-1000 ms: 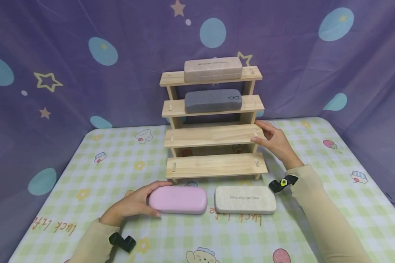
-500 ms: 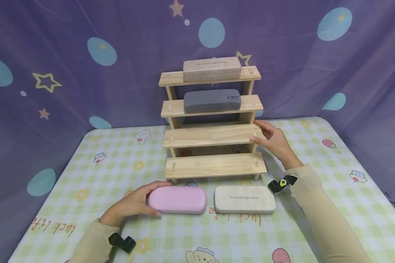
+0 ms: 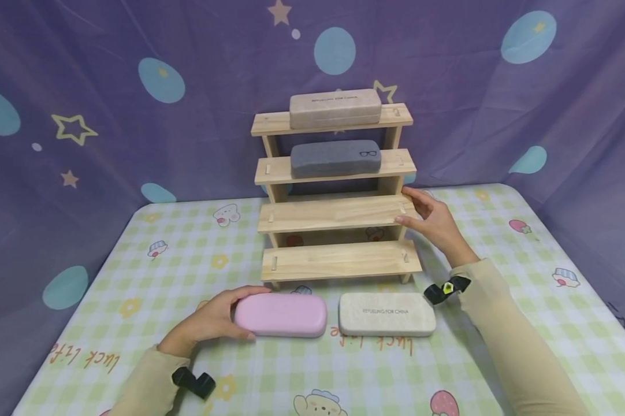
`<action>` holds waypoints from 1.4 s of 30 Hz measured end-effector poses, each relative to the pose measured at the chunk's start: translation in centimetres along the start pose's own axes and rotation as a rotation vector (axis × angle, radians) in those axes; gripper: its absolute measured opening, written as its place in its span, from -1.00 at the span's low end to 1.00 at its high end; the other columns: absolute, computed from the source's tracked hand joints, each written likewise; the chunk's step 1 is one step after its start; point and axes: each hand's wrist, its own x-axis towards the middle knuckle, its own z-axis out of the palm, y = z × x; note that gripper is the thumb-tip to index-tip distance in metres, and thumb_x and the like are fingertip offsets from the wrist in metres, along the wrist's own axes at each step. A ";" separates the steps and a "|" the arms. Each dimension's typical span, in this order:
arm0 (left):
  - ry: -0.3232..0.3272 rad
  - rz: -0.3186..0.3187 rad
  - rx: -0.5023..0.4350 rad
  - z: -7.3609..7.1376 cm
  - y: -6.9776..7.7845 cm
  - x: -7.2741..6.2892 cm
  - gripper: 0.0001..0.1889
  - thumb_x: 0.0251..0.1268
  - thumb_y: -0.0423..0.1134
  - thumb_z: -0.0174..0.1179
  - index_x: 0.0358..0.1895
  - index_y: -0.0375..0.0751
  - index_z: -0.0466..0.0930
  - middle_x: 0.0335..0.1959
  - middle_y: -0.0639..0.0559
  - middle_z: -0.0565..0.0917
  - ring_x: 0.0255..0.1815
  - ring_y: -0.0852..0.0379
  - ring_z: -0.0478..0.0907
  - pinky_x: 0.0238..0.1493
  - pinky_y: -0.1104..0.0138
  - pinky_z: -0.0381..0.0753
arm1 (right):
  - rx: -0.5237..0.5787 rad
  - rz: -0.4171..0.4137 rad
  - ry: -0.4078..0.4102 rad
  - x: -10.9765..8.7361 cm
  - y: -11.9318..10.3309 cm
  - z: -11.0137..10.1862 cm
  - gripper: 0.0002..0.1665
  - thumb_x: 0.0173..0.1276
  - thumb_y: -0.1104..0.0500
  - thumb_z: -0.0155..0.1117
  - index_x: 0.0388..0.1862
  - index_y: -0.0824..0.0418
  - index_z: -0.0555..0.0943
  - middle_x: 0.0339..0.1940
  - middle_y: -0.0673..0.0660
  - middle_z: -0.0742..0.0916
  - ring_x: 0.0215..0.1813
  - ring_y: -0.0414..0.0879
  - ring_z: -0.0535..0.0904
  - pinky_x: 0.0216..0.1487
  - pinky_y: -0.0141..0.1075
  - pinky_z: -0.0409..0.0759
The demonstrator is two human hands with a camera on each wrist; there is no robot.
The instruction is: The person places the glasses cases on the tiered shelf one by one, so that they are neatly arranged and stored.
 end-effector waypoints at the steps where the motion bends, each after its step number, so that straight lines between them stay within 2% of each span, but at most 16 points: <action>1: 0.004 0.002 -0.002 0.0 0.0 0.0 -0.16 -0.27 -0.29 0.55 0.27 -0.11 0.42 0.21 -0.09 0.48 0.13 0.23 0.42 0.12 0.50 0.30 | 0.006 -0.004 -0.004 0.0 0.0 0.0 -0.18 0.18 0.25 0.39 0.40 0.30 0.27 0.39 0.26 0.36 0.44 0.05 0.18 0.41 -0.20 0.13; 8: 0.013 0.009 -0.016 0.1 -0.1 0.0 -0.18 -0.28 -0.31 0.55 0.25 -0.16 0.45 0.18 -0.11 0.51 0.10 0.19 0.46 0.07 0.47 0.37 | 0.026 -0.001 -0.014 0.1 -0.1 -0.1 -0.15 0.17 0.30 0.38 0.41 0.32 0.23 0.40 0.30 0.34 0.45 0.08 0.16 0.43 -0.12 0.09; 16: 0.006 0.034 -0.005 -0.3 0.2 0.0 -0.20 -0.27 -0.30 0.55 0.24 -0.19 0.47 0.15 -0.12 0.55 0.07 0.17 0.49 0.04 0.44 0.41 | 0.039 -0.001 -0.014 0.1 0.1 -0.3 -0.14 0.17 0.30 0.38 0.41 0.32 0.22 0.40 0.30 0.34 0.45 0.08 0.17 0.42 -0.23 0.11; 24: 0.026 0.052 0.019 -1.3 1.2 -0.1 -0.22 -0.26 -0.33 0.54 0.22 -0.20 0.48 0.14 -0.19 0.55 0.02 0.18 0.51 -0.04 0.39 0.48 | 0.057 -0.004 -0.012 0.1 0.1 -0.2 -0.17 0.18 0.27 0.39 0.40 0.32 0.25 0.38 0.29 0.37 0.44 0.06 0.20 0.39 -0.34 0.14; 27: 0.037 0.028 0.035 -1.8 1.8 -0.1 -0.23 -0.25 -0.32 0.54 0.22 -0.17 0.49 0.11 -0.21 0.55 -0.08 0.13 0.53 -0.24 0.35 0.57 | 0.049 0.002 -0.008 0.1 0.3 -0.2 -0.17 0.17 0.25 0.39 0.39 0.31 0.26 0.38 0.28 0.37 0.43 0.05 0.21 0.38 -0.37 0.15; 29: 0.044 0.010 0.041 -2.0 2.3 -0.1 -0.24 -0.24 -0.30 0.54 0.22 -0.15 0.49 0.09 -0.21 0.55 -0.17 0.09 0.53 -0.47 0.32 0.58 | 0.048 0.010 -0.006 0.1 0.3 -0.1 -0.17 0.17 0.24 0.40 0.39 0.30 0.27 0.38 0.26 0.38 0.43 0.03 0.21 0.38 -0.39 0.15; 31: 0.047 0.008 0.044 -2.3 2.7 0.0 -0.24 -0.24 -0.30 0.54 0.22 -0.15 0.49 0.07 -0.22 0.55 -0.21 0.08 0.53 -0.56 0.30 0.57 | 0.041 0.015 -0.005 0.1 0.3 -0.1 -0.17 0.18 0.23 0.40 0.39 0.30 0.27 0.38 0.25 0.37 0.44 0.03 0.20 0.38 -0.39 0.15; 34: 0.052 0.040 0.052 -2.6 3.3 0.1 -0.26 -0.22 -0.33 0.52 0.21 -0.19 0.49 0.07 -0.22 0.56 -0.18 0.09 0.53 -0.46 0.29 0.60 | 0.038 0.020 -0.006 0.1 0.3 -0.1 -0.17 0.18 0.22 0.40 0.40 0.30 0.26 0.39 0.24 0.36 0.45 0.03 0.18 0.39 -0.36 0.14; 37: 0.065 0.065 0.062 -2.9 3.8 0.4 -0.28 -0.21 -0.36 0.51 0.20 -0.23 0.50 0.07 -0.20 0.57 -0.13 0.12 0.51 -0.24 0.31 0.58 | 0.033 0.020 -0.010 0.1 0.2 -0.2 -0.16 0.18 0.21 0.39 0.40 0.30 0.25 0.40 0.25 0.35 0.45 0.04 0.16 0.41 -0.31 0.12; 42: 0.096 0.063 0.069 -3.3 4.5 0.8 -0.30 -0.19 -0.38 0.48 0.19 -0.28 0.50 0.04 -0.20 0.58 -0.15 0.14 0.50 -0.25 0.31 0.57 | 0.041 0.027 -0.006 0.1 0.3 -0.1 -0.17 0.18 0.21 0.40 0.40 0.30 0.26 0.39 0.24 0.37 0.45 0.02 0.18 0.38 -0.38 0.14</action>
